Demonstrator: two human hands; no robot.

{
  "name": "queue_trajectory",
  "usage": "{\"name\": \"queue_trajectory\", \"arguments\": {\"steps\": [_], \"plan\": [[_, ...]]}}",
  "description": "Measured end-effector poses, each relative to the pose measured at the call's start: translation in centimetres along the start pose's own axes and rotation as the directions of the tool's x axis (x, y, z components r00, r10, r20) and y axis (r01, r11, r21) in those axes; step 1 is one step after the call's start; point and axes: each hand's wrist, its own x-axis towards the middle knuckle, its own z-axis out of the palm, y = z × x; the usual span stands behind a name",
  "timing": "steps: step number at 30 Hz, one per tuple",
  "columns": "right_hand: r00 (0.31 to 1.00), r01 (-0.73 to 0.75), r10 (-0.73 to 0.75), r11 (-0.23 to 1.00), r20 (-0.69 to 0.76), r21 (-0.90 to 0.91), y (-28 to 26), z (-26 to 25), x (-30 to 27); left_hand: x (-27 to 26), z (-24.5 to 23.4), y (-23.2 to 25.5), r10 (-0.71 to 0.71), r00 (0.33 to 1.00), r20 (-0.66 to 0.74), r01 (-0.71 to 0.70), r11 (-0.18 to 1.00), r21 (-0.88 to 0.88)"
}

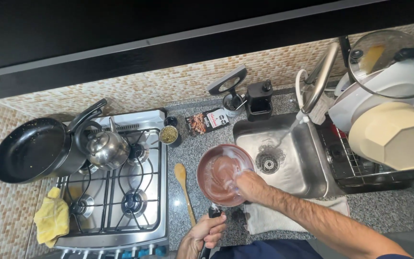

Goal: The recorder washes various dishes including bowls, lids, and a pan using a sponge and running water.

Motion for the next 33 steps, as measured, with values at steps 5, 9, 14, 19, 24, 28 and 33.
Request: {"name": "queue_trajectory", "arguments": {"steps": [5, 9, 14, 19, 24, 28, 33], "plan": [[0.955, 0.044, -0.065, 0.996, 0.289, 0.081, 0.2, -1.1, 1.1, -0.2, -3.5, -1.3, -0.039, 0.998, 0.057, 0.04, 0.999, -0.005], [0.944, 0.095, -0.09, 0.996, 0.317, 0.0, -1.8, -5.6, 0.6, -1.8, -0.5, 1.9, -0.032, 0.971, -0.236, 0.089, 0.968, 0.235], [0.974, 0.049, -0.123, 0.935, -0.191, -0.352, 1.0, 1.0, 3.5, 1.6, -6.1, 0.6, 0.29, 0.927, -0.238, -0.029, 0.688, 0.725], [0.967, -0.104, 0.05, 0.973, -0.25, -0.207, -2.6, -1.0, 6.1, -1.7, 0.9, 4.4, 0.239, 0.857, -0.457, 0.3, 0.491, 0.818], [0.972, 0.18, -0.133, 0.952, 0.195, -0.248, -5.8, 4.2, 5.1, -2.0, 0.2, 4.5, 0.357, 0.845, -0.399, 0.271, 0.356, 0.894], [0.981, -0.047, 0.086, 0.975, 0.173, -0.219, -1.1, -1.3, 6.2, 0.4, -2.7, 4.0, 0.443, 0.836, -0.325, 0.204, 0.299, 0.932], [0.998, 0.059, -0.058, 0.978, 0.013, -0.199, -7.2, 1.8, 4.4, -1.4, -0.9, 4.3, 0.385, 0.85, -0.359, 0.251, 0.303, 0.919]]}}
